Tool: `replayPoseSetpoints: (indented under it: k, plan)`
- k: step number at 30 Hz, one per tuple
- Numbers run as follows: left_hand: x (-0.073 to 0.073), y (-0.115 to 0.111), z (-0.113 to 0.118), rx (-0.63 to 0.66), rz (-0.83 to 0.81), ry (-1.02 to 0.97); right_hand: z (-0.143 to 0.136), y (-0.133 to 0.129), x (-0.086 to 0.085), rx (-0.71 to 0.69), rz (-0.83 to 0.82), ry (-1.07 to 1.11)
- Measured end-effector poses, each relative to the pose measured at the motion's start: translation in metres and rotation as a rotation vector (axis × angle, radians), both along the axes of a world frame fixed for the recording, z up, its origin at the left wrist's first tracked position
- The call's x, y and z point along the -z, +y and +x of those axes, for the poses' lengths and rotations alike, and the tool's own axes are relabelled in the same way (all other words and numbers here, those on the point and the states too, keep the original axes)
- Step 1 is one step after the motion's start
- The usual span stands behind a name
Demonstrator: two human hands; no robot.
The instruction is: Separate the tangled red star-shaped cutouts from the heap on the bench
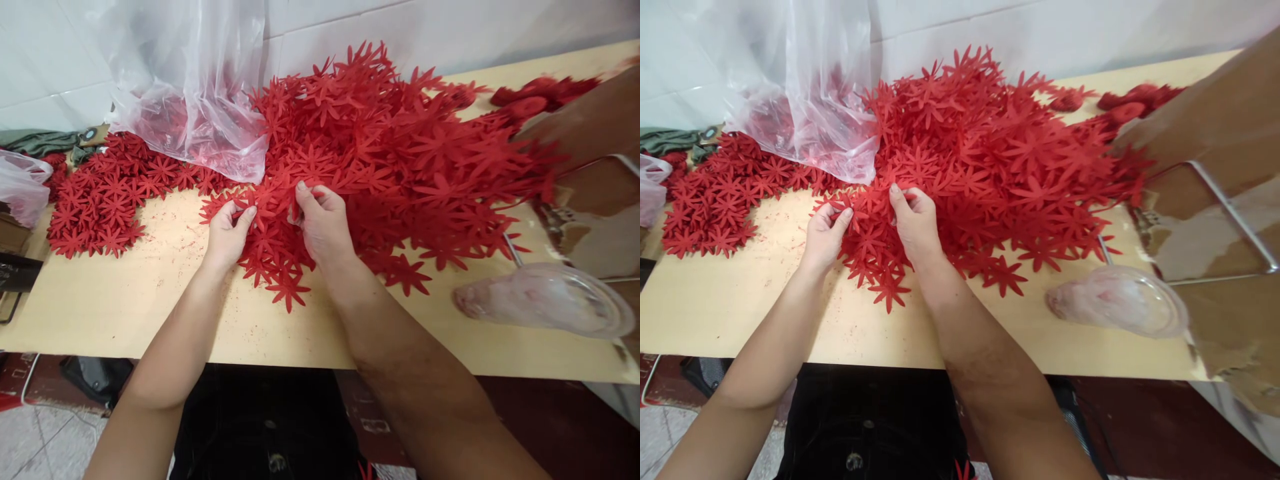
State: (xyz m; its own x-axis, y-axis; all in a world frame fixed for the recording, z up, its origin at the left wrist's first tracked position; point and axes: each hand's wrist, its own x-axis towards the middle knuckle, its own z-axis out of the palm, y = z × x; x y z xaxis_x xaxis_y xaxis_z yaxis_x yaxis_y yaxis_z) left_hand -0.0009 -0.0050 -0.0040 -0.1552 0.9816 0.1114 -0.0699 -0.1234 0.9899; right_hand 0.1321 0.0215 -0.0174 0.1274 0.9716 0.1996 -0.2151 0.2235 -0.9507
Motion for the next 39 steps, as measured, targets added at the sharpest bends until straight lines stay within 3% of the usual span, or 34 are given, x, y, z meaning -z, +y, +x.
replayPoseSetpoints:
  k: [4, 8, 13, 17, 24, 39]
  plan:
    - [-0.003, -0.001, -0.001, -0.014, -0.014, 0.02, 0.0, -0.004, -0.004, -0.007, -0.012, -0.018]
    - [-0.006, -0.004, 0.0, 0.07, -0.047, -0.007, -0.004, -0.008, -0.01, -0.032, -0.013, 0.024]
    - [-0.008, -0.008, 0.004, 0.187, -0.039, -0.079, -0.012, -0.013, -0.014, -0.218, -0.018, 0.042]
    - [-0.007, -0.007, 0.003, 0.111, -0.025, -0.076, -0.01, -0.016, -0.018, -0.266, -0.004, -0.015]
    - [-0.004, 0.004, -0.018, -0.057, -0.035, -0.165, 0.002, -0.006, -0.006, -0.176, 0.008, -0.007]
    - [-0.005, -0.003, -0.007, 0.111, -0.072, -0.121, -0.004, -0.011, -0.012, -0.279, 0.074, -0.056]
